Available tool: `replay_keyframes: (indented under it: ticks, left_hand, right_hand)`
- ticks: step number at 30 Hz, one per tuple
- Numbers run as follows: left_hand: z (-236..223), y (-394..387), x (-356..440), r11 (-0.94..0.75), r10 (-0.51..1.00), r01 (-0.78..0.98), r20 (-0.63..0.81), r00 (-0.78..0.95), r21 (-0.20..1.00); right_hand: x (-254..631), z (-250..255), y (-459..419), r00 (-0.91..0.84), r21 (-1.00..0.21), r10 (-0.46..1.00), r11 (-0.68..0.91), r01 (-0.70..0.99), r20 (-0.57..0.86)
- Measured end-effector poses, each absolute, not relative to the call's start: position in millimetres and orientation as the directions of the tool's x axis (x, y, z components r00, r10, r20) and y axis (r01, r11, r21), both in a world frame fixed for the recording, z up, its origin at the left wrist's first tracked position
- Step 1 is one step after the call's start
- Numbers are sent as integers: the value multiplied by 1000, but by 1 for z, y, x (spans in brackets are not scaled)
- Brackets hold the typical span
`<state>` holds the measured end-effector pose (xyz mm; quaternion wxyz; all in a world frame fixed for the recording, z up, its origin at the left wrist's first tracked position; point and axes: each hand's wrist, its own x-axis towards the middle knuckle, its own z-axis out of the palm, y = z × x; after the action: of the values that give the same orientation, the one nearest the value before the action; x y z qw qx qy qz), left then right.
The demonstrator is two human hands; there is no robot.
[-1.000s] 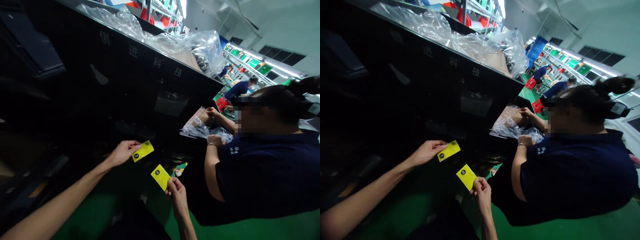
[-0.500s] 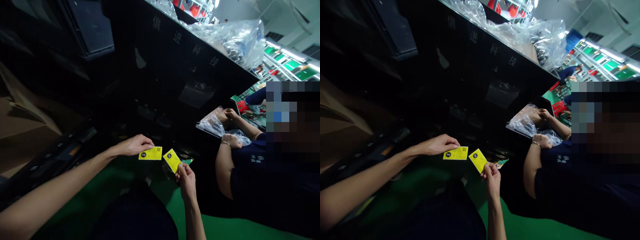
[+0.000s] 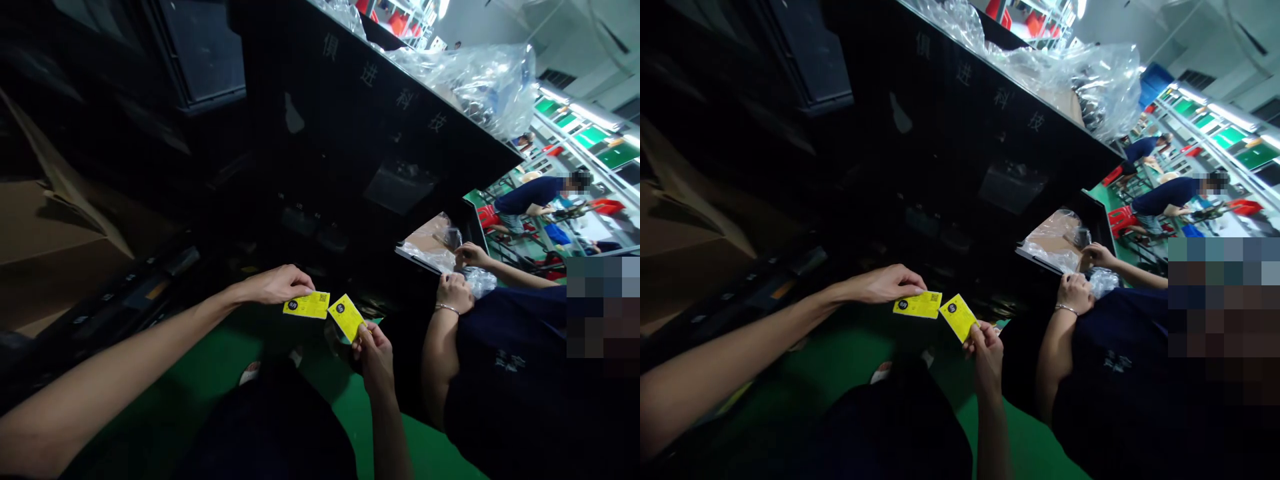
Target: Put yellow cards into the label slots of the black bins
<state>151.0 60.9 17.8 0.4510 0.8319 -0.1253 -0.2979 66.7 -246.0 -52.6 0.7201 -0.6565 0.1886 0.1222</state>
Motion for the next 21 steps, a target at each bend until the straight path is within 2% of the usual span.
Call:
replay_keyframes:
  ticks: [6,21]
  left_hand:
    - [13,56,159,-571,-495,36,-378,782,820]
    - [-11,49,171,-610,-497,8,-391,775,792]
  right_hand:
    - [68,-62,-252,914,-910,-62,143,-389,-401]
    - [83,-52,-255,939,-934,-28,112,-338,-343]
